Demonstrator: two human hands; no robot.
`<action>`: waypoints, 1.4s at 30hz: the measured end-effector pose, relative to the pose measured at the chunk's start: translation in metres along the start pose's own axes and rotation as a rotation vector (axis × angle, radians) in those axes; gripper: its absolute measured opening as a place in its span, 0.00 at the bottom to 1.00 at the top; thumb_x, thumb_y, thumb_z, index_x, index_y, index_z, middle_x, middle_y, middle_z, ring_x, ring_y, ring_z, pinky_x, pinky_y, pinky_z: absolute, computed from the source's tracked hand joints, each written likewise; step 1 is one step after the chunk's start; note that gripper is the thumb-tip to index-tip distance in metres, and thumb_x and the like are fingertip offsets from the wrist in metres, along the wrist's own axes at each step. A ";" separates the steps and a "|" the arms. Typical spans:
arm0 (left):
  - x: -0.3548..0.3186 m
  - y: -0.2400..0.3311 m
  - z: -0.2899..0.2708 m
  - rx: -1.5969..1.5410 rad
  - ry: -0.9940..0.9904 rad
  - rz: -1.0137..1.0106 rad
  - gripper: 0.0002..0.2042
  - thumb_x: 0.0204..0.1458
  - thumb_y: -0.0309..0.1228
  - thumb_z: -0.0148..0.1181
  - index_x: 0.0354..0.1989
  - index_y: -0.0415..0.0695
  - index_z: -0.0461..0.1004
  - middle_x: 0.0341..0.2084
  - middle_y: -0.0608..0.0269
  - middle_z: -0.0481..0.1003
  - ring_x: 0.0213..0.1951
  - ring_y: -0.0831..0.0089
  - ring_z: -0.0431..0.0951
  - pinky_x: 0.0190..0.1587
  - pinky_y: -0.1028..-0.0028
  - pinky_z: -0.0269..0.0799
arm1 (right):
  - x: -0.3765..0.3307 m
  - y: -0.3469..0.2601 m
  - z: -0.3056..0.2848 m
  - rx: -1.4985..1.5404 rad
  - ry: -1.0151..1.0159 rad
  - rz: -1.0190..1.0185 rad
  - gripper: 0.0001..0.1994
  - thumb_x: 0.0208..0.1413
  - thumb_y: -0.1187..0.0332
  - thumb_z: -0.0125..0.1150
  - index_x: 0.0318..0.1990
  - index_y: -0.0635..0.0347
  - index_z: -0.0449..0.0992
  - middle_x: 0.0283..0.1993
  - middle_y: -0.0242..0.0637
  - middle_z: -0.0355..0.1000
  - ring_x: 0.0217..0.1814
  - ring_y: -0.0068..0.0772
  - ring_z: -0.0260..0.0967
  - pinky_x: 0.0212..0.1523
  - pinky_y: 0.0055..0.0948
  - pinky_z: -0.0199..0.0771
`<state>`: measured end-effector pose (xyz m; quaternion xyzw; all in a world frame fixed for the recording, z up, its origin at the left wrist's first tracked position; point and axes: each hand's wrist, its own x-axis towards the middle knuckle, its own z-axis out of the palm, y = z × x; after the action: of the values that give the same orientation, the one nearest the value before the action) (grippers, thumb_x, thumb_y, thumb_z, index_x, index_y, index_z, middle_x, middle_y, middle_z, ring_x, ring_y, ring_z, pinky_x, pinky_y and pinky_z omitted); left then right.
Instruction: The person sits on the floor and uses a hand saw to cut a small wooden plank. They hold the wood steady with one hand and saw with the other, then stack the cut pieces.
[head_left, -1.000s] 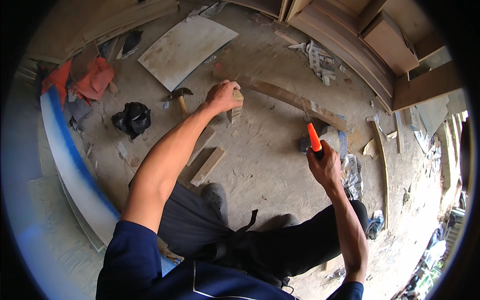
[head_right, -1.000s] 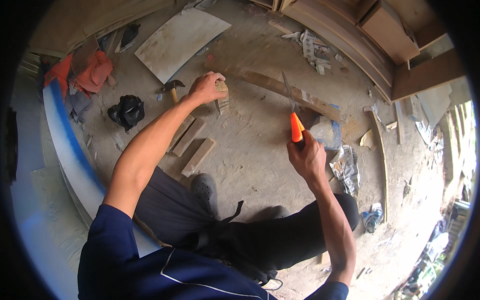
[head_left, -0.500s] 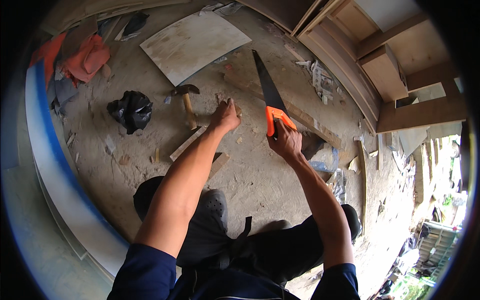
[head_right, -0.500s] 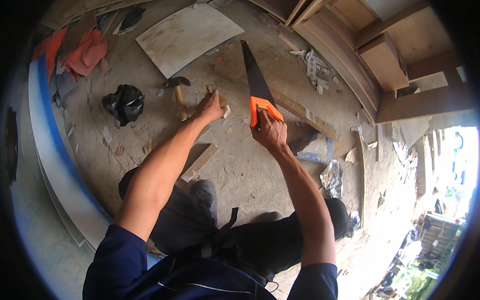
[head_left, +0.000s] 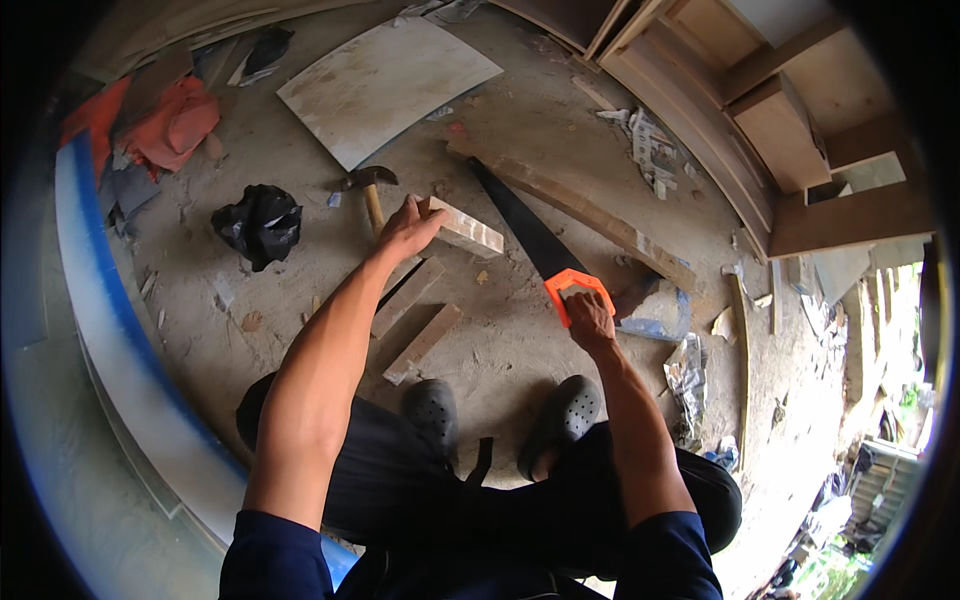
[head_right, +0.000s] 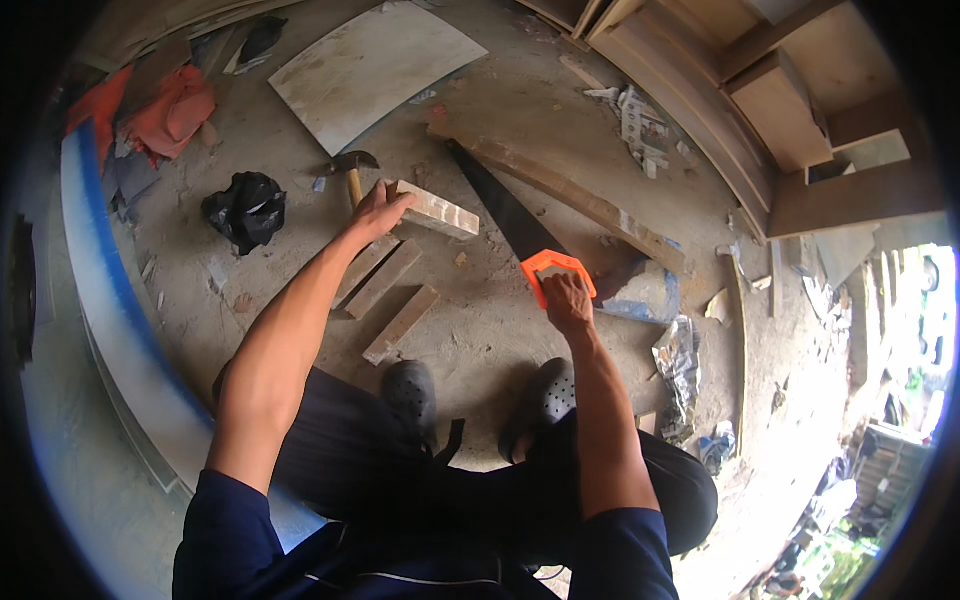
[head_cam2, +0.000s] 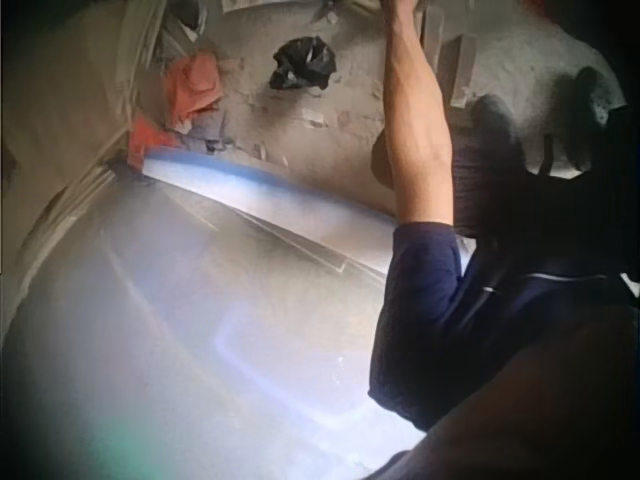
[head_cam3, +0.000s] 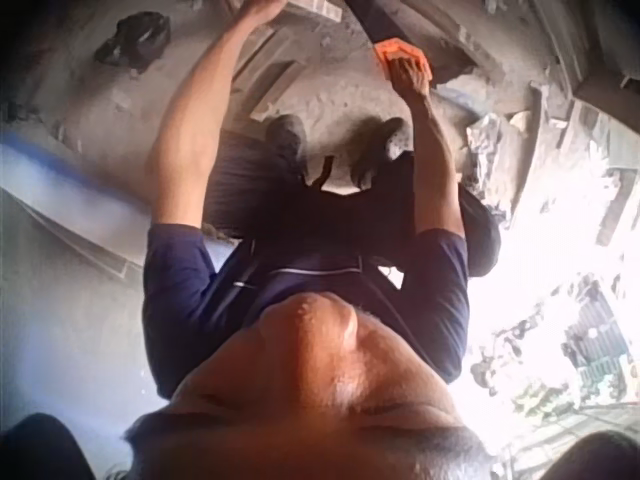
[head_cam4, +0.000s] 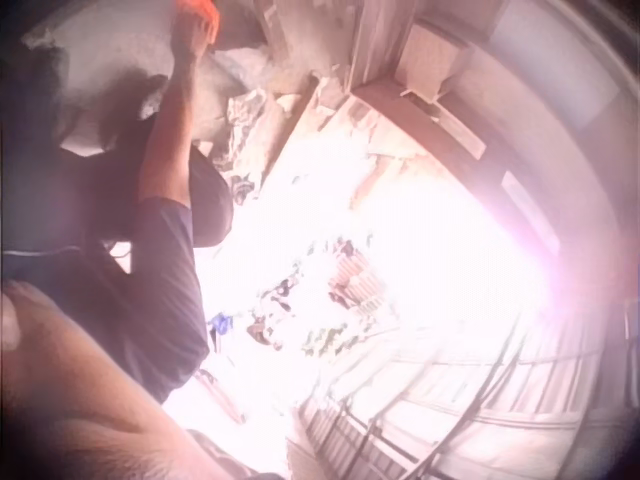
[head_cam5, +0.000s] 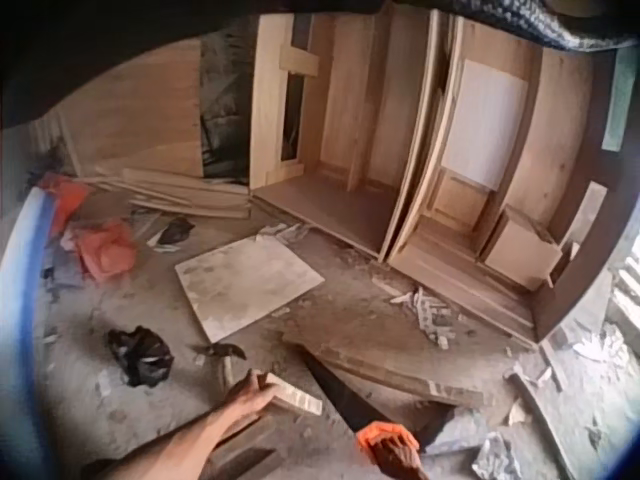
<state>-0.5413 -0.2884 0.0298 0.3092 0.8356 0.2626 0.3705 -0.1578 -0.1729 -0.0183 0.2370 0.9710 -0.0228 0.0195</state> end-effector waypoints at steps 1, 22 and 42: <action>0.002 -0.018 0.000 -0.059 -0.019 -0.009 0.38 0.46 0.57 0.54 0.55 0.35 0.61 0.50 0.41 0.71 0.52 0.50 0.73 0.55 0.61 0.66 | 0.006 0.003 0.004 -0.045 -0.198 0.095 0.09 0.49 0.74 0.53 0.39 0.56 0.74 0.39 0.37 0.72 0.48 0.40 0.69 0.51 0.37 0.64; -0.131 -0.122 0.080 -0.513 0.681 -0.291 0.30 0.56 0.55 0.43 0.45 0.34 0.69 0.34 0.47 0.76 0.34 0.54 0.77 0.42 0.62 0.71 | 0.125 -0.131 0.018 0.606 -0.223 -0.304 0.31 0.46 0.56 0.68 0.57 0.57 0.67 0.49 0.46 0.71 0.53 0.50 0.69 0.50 0.42 0.71; -0.113 -0.151 0.096 -0.343 0.799 -0.759 0.33 0.55 0.54 0.48 0.57 0.34 0.63 0.55 0.36 0.66 0.56 0.45 0.67 0.58 0.56 0.64 | 0.120 -0.131 0.029 0.496 -0.049 -0.303 0.29 0.47 0.63 0.66 0.59 0.46 0.67 0.62 0.38 0.61 0.69 0.46 0.49 0.65 0.57 0.49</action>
<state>-0.4544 -0.4499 -0.0759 -0.1999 0.9085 0.3394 0.1393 -0.3235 -0.2352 -0.0484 0.0861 0.9594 -0.2679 -0.0192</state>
